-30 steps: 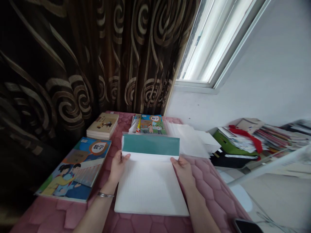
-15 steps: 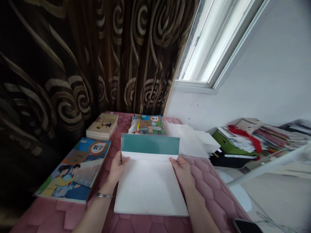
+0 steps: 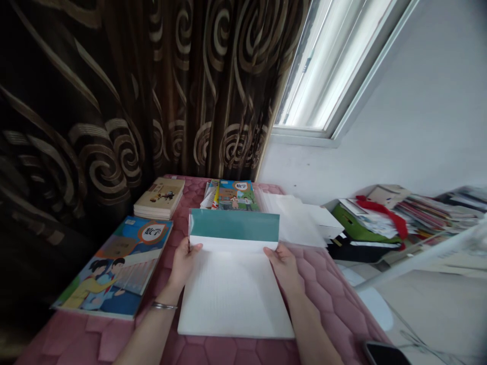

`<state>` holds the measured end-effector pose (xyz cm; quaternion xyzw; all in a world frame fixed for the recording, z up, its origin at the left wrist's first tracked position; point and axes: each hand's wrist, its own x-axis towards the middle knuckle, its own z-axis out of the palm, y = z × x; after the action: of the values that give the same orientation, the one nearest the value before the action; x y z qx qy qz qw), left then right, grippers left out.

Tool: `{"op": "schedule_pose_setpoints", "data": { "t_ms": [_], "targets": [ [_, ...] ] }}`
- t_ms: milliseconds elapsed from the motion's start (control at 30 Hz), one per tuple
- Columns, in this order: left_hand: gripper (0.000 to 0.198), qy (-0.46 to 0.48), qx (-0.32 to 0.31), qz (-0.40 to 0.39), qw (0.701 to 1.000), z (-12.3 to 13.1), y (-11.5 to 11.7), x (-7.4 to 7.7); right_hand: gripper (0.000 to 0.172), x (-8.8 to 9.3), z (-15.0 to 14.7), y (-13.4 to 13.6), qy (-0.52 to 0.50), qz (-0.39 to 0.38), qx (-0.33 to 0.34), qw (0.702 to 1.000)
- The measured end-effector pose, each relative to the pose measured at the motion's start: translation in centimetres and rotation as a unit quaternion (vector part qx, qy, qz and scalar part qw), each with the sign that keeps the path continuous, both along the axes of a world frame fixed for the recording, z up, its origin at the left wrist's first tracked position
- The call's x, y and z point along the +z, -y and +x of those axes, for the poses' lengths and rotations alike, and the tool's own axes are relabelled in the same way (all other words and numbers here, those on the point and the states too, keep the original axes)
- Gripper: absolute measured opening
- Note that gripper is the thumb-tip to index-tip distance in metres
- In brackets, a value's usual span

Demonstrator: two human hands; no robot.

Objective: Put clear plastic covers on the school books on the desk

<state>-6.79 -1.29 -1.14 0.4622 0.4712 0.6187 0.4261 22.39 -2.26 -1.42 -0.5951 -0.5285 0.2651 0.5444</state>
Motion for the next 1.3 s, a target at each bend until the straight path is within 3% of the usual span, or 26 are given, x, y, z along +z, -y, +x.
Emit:
{"op": "schedule_pose_setpoints", "data": {
  "t_ms": [367, 633, 933, 1133, 1300],
  "targets": [
    [0.025, -0.013, 0.000, -0.007, 1.000, -0.2, 0.1, 0.1, 0.044, 0.1, 0.4, 0.1, -0.009, -0.035, 0.019, 0.999],
    [0.028, -0.022, 0.011, -0.002, 1.000, 0.0, 0.3, 0.5, 0.049, -0.3, 0.2, -0.1, -0.009, -0.012, 0.010, 1.000],
    [0.027, 0.000, 0.010, 0.001, 1.000, -0.1, -0.2, -0.1, 0.036, 0.4, 0.0, 0.4, 0.005, -0.016, 0.005, 1.000],
    [0.033, 0.050, 0.007, 0.014, 0.999, 0.1, -0.3, 0.3, 0.038, -0.6, 0.1, -0.3, 0.007, -0.001, -0.014, 1.000],
    [0.039, 0.062, 0.025, -0.024, 0.997, 0.3, -0.3, 0.8, 0.041, -1.3, -0.3, -0.7, -0.050, 0.003, 0.013, 0.999]
  ]
}}
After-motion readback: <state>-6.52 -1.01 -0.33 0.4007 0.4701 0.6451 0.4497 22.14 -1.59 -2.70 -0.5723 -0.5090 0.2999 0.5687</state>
